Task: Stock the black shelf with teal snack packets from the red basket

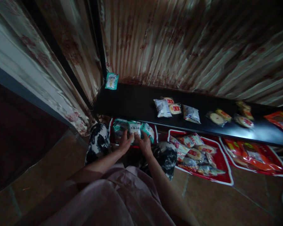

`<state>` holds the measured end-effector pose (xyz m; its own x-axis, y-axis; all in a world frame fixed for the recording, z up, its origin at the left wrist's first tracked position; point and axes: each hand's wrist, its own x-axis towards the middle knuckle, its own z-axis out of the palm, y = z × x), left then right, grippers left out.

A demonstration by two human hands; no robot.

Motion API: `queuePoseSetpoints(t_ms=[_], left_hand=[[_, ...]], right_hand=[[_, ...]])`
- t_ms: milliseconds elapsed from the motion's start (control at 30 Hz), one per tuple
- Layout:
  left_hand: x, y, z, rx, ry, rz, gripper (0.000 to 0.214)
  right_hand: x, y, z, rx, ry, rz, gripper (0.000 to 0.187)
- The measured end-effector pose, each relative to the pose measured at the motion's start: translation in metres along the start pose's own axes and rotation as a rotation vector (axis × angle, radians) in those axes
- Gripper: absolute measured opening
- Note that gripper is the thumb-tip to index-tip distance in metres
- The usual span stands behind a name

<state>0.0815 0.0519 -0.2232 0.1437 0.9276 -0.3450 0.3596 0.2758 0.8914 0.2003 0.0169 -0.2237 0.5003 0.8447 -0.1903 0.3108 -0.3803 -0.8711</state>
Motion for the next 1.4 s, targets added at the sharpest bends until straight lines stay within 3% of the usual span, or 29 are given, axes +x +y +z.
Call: queuePoseSetpoints(t_ms=[100,300,667,1133,1267,1400], left_hand=[[0.0,0.008,-0.004,-0.08,-0.043,-0.066,0.051],[0.006,0.004,-0.006,-0.107,0.026,-0.131,0.055],[0.006,0.015,-0.012,0.257,0.039,-0.141,0.051],[0.009,0.024,-0.018,0.357,0.028,-0.157,0.044],[0.009,0.025,-0.019,0.276,0.132,-0.094,0.038],[0.011,0.022,-0.018,0.23,0.246,0.072,0.028]], right_hand=[[-0.003,-0.005,0.003,0.062,-0.001,0.007,0.065],[-0.009,-0.011,0.01,0.12,-0.037,0.015,0.069],[-0.019,-0.023,0.007,0.21,-0.173,0.074,0.061],[-0.022,-0.032,0.003,0.172,-0.159,0.046,0.06],[-0.021,-0.032,0.004,0.163,-0.125,0.045,0.056],[-0.02,-0.03,0.007,0.147,-0.071,0.073,0.058]])
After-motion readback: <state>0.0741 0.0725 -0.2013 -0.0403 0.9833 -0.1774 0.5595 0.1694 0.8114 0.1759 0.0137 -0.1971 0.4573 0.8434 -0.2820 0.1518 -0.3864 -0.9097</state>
